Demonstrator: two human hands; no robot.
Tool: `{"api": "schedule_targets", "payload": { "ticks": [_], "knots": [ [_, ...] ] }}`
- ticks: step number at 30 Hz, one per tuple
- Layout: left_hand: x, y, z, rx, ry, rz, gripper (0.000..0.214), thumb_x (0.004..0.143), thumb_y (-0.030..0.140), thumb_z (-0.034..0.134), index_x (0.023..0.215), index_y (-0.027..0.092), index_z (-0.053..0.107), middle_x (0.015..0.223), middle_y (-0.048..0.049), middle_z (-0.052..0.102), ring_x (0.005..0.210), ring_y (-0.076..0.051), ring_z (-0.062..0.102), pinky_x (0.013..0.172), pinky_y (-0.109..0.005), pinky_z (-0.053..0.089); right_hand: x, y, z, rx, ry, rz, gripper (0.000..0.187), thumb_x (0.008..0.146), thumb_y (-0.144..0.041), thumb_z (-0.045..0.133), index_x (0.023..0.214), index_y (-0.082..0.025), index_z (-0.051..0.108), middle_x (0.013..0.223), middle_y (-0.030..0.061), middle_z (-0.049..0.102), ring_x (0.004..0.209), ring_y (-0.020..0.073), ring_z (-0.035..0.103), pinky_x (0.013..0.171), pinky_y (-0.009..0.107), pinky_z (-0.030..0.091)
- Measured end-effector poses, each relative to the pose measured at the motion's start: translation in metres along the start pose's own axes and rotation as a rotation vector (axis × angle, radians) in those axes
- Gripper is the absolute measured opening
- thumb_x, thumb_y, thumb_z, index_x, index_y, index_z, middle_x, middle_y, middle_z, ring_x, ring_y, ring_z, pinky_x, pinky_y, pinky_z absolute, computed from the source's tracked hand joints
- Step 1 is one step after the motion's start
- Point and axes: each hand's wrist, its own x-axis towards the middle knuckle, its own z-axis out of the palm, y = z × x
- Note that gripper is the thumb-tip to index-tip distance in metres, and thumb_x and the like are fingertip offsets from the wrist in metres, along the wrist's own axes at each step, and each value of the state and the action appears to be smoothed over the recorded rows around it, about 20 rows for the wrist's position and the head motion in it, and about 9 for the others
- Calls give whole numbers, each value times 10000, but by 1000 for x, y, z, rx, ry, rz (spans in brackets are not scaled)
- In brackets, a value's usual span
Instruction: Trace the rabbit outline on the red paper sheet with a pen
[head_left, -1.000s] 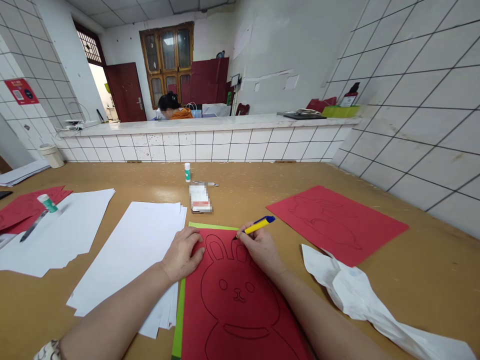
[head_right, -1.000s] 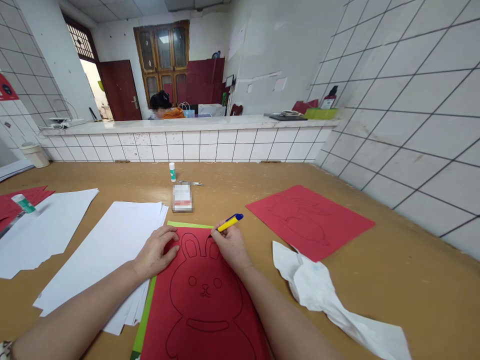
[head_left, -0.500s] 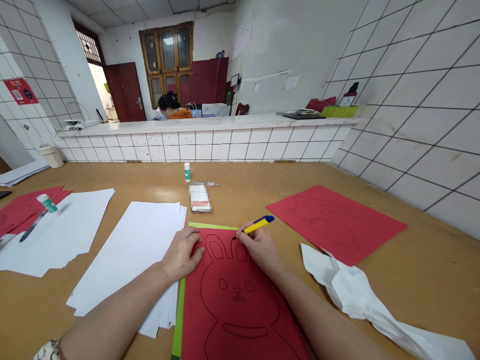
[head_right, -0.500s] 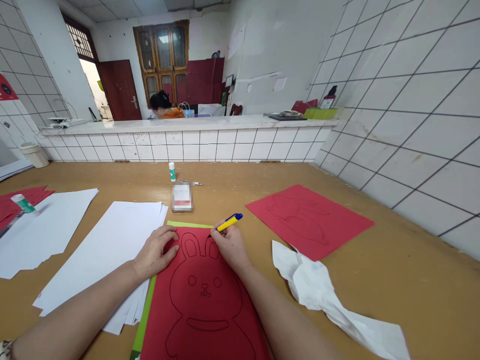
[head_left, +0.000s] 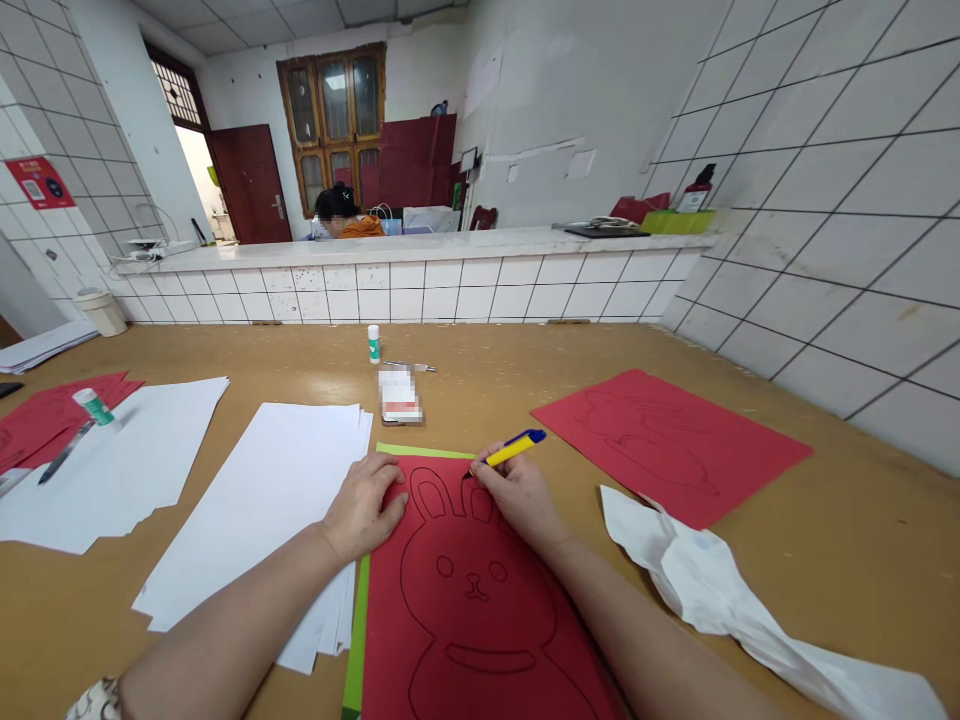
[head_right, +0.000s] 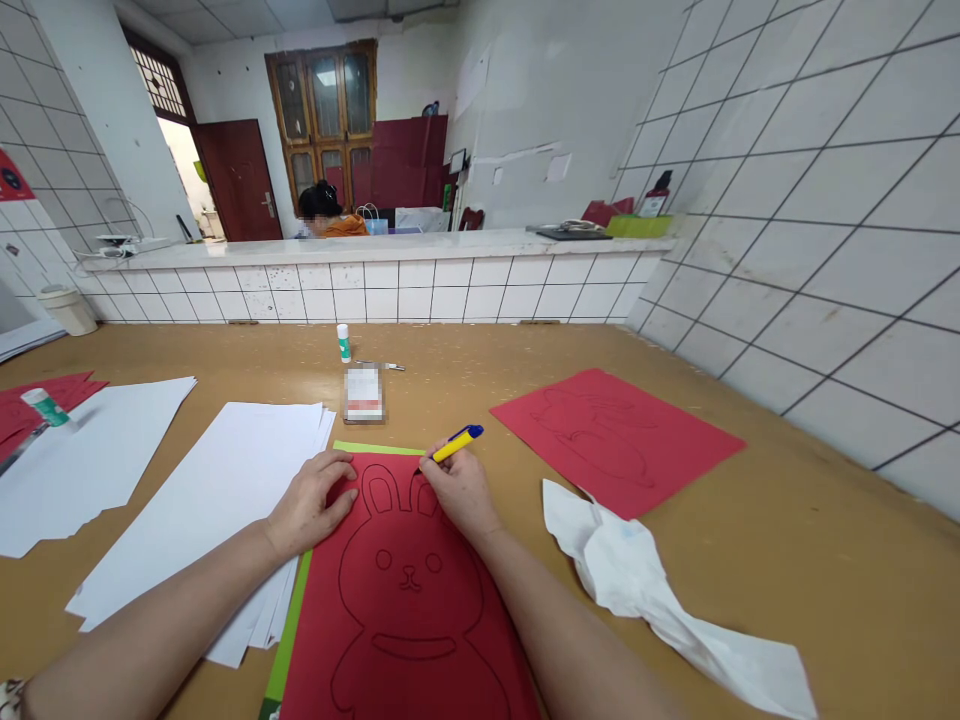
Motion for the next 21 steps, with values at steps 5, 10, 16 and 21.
{"api": "schedule_targets", "payload": {
  "ticks": [5, 10, 16, 21],
  "knots": [
    [0, 0, 0, -8, -8, -3, 122, 732, 154, 478, 836, 195, 528, 986, -88, 576, 935, -229, 549, 808, -402, 450, 0, -2, 0, 16, -7, 1, 70, 586, -267, 473, 552, -211, 451, 499, -42, 436, 493, 120, 411, 520, 247, 352],
    [0, -1, 1, 2, -2, 3, 115, 739, 163, 470, 835, 198, 522, 983, -86, 575, 920, -226, 550, 800, -405, 453, 0, -3, -1, -4, -10, -3, 69, 582, -259, 476, 543, -210, 448, 499, -44, 435, 496, 119, 413, 518, 244, 349],
    [0, -1, 1, 4, -2, 1, 110, 743, 167, 472, 835, 195, 524, 979, -89, 573, 921, -229, 545, 805, -412, 451, 1, 1, 0, -28, -7, -3, 83, 592, -279, 463, 554, -209, 439, 501, -43, 429, 488, 116, 399, 504, 243, 323],
    [0, -1, 1, 1, -14, -3, 115, 742, 167, 476, 838, 198, 531, 989, -87, 571, 926, -228, 545, 809, -413, 451, 1, 3, 0, -42, -22, -7, 97, 604, -286, 465, 553, -210, 434, 479, -49, 418, 468, 112, 389, 484, 238, 315]
  ]
}}
